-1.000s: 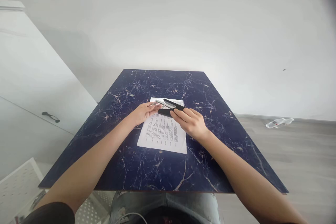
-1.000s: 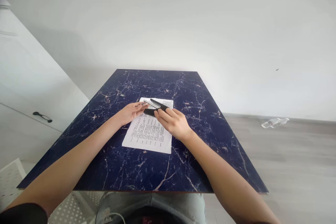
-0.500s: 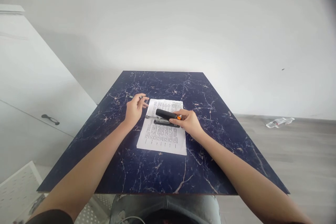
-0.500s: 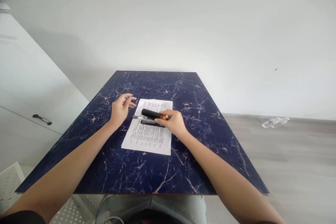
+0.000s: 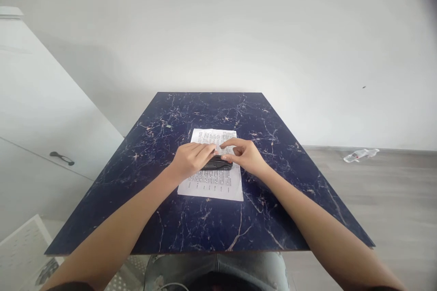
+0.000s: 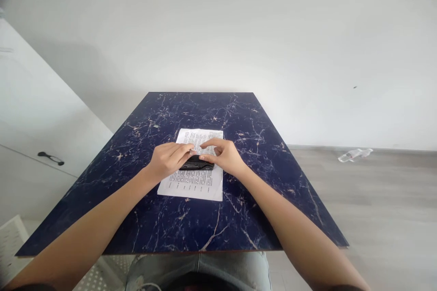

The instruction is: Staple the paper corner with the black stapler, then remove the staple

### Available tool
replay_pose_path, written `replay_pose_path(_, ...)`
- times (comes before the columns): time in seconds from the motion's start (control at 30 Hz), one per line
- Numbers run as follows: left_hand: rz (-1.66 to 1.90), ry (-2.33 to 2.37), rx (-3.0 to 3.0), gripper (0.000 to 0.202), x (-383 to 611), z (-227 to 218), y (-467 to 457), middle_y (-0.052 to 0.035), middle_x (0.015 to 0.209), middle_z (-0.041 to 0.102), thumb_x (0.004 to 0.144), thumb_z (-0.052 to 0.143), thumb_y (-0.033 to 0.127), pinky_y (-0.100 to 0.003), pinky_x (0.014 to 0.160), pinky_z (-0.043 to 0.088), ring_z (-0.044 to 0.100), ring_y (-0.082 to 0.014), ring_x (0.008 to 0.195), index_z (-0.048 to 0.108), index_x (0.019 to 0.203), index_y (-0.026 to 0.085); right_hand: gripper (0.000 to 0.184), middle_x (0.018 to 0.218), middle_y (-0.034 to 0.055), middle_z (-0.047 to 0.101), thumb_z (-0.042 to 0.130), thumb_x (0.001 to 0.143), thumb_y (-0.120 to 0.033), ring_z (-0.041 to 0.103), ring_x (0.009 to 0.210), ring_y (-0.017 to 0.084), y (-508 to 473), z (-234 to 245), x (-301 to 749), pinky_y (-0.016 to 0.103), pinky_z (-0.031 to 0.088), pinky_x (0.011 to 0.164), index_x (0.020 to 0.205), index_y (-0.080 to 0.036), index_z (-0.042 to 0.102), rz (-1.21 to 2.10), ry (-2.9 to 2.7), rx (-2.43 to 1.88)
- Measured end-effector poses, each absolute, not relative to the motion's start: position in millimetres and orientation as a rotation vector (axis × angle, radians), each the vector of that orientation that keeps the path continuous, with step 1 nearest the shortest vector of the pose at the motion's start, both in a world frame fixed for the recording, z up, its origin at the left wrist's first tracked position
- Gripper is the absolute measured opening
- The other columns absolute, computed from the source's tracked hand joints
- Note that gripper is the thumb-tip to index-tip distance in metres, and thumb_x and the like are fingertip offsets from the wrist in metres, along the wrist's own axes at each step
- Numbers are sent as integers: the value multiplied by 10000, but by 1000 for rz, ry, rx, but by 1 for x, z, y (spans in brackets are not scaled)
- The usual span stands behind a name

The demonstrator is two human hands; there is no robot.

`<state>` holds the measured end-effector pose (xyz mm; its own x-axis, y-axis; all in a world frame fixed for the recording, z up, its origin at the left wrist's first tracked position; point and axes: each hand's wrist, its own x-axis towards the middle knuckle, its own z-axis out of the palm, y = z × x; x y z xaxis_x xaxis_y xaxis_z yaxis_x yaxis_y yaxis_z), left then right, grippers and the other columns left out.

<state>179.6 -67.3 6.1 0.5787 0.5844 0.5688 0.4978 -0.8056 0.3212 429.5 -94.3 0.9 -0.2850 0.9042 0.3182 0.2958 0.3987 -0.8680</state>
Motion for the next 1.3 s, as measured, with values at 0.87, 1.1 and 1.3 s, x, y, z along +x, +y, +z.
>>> replay_pose_path(0.87,921,2055,2179,288,71,-18,23,-95,849,758,959,560,411,-371,829,517,706,-287,853,762,958,206,231,739,56,735,752,811,-375,599,609,185,-34,-29,550,348,519,656,900,-178,833,233,-1453,-1581)
replay_pose_path(1.1,549,1968,2389,568,48,-47,51,-171,1647,414,994,459,373,-622,1180,324,390,-413,1487,509,1529,188,157,1043,54,793,673,828,-240,707,838,227,-17,-50,570,341,556,792,860,-227,826,65,-1693,-1843)
replay_pose_path(1.3,582,1872,2419,431,49,-48,52,-137,1518,577,994,456,311,-503,1188,366,505,-326,1407,626,1370,186,391,1260,74,738,568,863,-128,694,1055,266,-17,-48,564,389,540,951,1156,-224,808,45,-1847,-1805)
